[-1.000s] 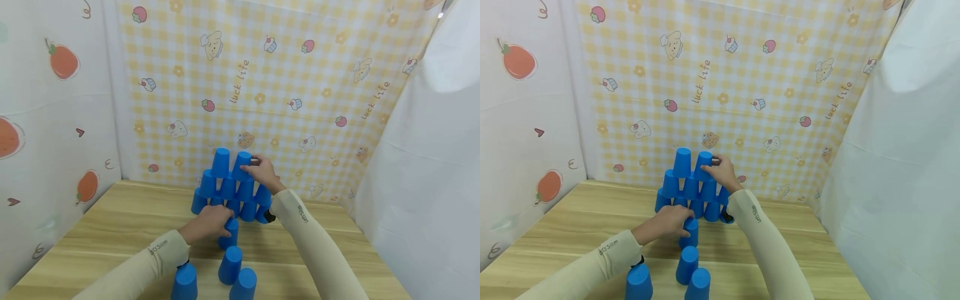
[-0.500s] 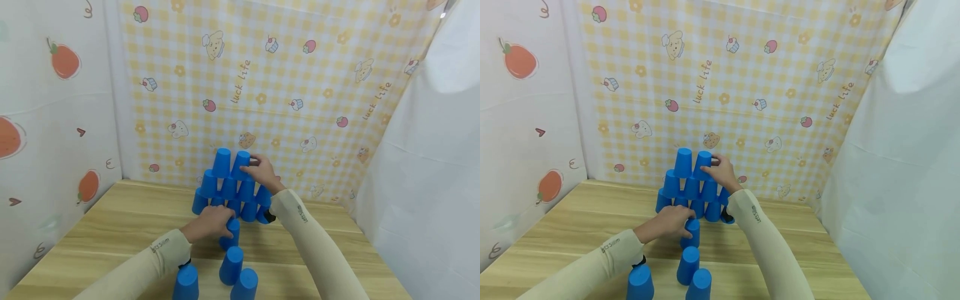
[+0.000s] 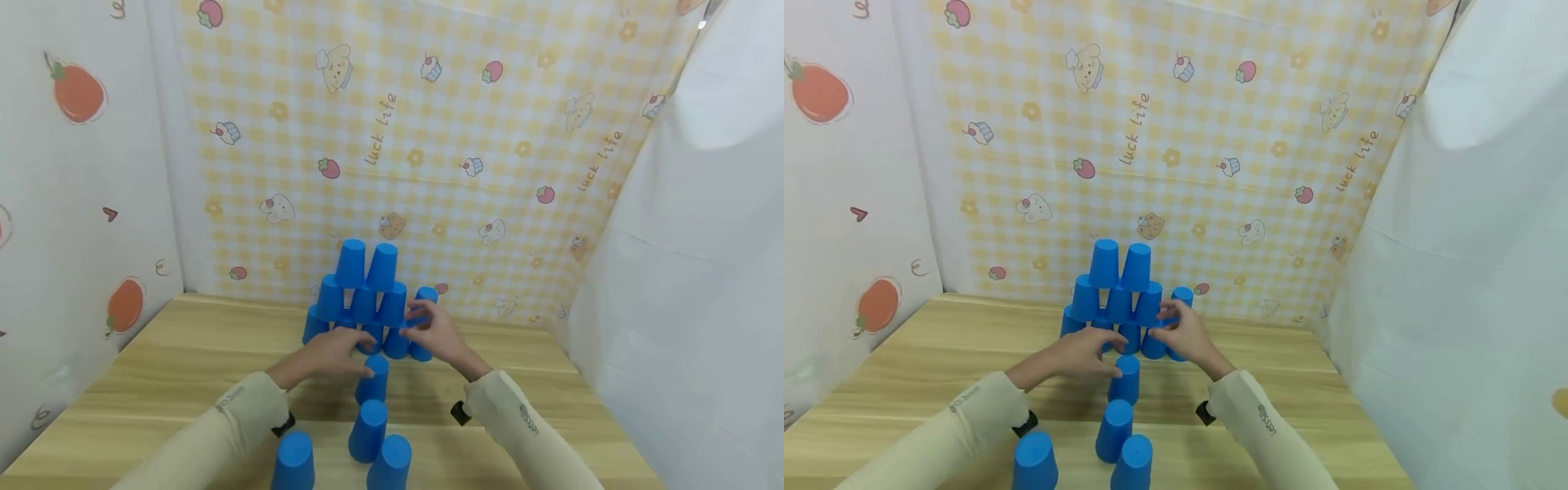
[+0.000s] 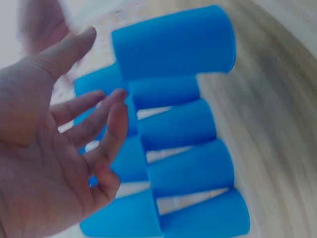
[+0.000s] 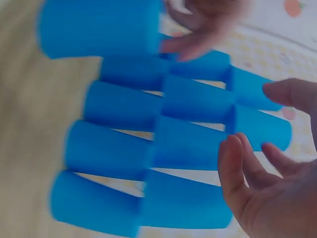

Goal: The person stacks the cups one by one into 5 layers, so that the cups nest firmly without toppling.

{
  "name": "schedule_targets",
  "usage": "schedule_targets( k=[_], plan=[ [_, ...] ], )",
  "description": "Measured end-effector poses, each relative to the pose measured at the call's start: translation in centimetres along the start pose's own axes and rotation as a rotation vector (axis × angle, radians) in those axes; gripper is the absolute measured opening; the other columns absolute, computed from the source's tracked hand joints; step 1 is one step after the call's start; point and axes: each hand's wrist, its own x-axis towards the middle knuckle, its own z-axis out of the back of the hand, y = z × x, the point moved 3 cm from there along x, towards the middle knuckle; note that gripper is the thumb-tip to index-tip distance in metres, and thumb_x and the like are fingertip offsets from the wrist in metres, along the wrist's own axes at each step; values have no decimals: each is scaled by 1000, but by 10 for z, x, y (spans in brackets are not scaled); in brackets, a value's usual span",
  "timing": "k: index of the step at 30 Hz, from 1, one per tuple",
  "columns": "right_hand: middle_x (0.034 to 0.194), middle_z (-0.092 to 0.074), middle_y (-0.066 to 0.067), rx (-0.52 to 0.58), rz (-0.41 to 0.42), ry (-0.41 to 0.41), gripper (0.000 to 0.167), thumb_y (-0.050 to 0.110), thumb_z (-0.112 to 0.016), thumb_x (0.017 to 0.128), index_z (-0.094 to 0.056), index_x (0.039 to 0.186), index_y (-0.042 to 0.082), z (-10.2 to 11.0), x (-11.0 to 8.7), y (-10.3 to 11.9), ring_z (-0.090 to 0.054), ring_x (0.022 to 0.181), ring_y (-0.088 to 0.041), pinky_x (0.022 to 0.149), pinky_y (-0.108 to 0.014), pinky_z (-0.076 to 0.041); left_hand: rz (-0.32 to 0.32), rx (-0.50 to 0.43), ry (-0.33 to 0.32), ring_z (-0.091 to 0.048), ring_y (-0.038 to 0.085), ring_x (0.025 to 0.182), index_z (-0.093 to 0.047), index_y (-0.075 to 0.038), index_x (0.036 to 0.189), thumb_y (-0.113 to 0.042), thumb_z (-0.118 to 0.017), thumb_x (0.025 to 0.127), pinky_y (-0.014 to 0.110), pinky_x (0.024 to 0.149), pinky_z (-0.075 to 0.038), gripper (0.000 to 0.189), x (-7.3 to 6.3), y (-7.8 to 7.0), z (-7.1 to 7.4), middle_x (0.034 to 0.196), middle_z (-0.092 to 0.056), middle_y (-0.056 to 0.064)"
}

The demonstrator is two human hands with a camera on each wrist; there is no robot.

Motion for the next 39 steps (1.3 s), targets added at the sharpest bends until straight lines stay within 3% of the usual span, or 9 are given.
schedule_targets(
  k=[3,6,9,12,18,24,28,33,39],
  plan=[
    [118,-64,-26,2,16,92,49,12,-73,89,-55,130,-6,-10,-11,-10,-68,94,-32,75,-40,-59,-63,-157,40,-63,22,102,-60,-10,133,-38,-74,89,44,87,-54,54,-15,4,15,125,-65,8],
    [120,-64,-24,13,-26,159,45,17,-73,90,-58,128,-2,-19,-19,-22,-68,91,-28,68,-39,-59,-106,-252,113,-61,19,97,-57,-11,136,-37,-71,92,37,81,-54,53,-31,4,23,128,-63,5],
    [120,-64,-21,31,-46,206,44,20,-74,91,-60,128,2,-27,-24,-30,-68,93,-27,69,-39,-59,-145,-262,192,-60,17,94,-57,-11,135,-38,-72,91,31,77,-53,54,-45,4,24,122,-62,-3],
    [122,-65,-18,52,-49,241,46,22,-75,90,-61,128,2,-34,-27,-34,-68,98,-29,76,-38,-59,-224,-285,266,-60,19,92,-58,-12,134,-38,-72,91,28,76,-52,52,-55,5,21,113,-63,-8],
    [122,-66,-12,69,-32,292,45,20,-76,89,-62,128,3,-45,-32,-38,-66,105,-30,84,-39,-57,-382,-374,423,-61,16,90,-58,-17,135,-53,-70,88,31,76,-53,60,-67,22,16,115,-65,-8],
    [123,-65,-10,65,-46,294,42,19,-76,89,-63,127,7,-50,-36,-40,-66,104,-26,84,-39,-57,-428,-450,694,-58,24,99,-54,-11,138,-65,-71,79,20,71,-47,82,-78,34,12,128,-62,-1],
    [124,-65,-11,72,-50,286,46,20,-76,89,-61,130,5,-51,-36,-41,-66,105,-26,85,-39,-57,-415,-460,803,-56,9,100,-57,-16,136,-55,-79,78,14,68,-41,73,-81,33,9,128,-60,-9],
    [125,-65,-13,77,-41,284,48,22,-75,90,-60,131,2,-53,-34,-40,-67,104,-24,85,-37,-57,-355,-456,828,-53,-1,93,-68,-13,122,-26,-85,79,14,68,-37,48,-81,30,5,115,-66,-12],
    [120,-67,-10,84,-37,285,41,20,-75,90,-63,127,4,-57,-34,-41,-69,99,-24,83,-36,-58,-337,-407,722,-58,3,95,-72,-13,116,-19,-82,82,23,76,-46,36,-77,28,0,111,-69,-11]
  ],
)
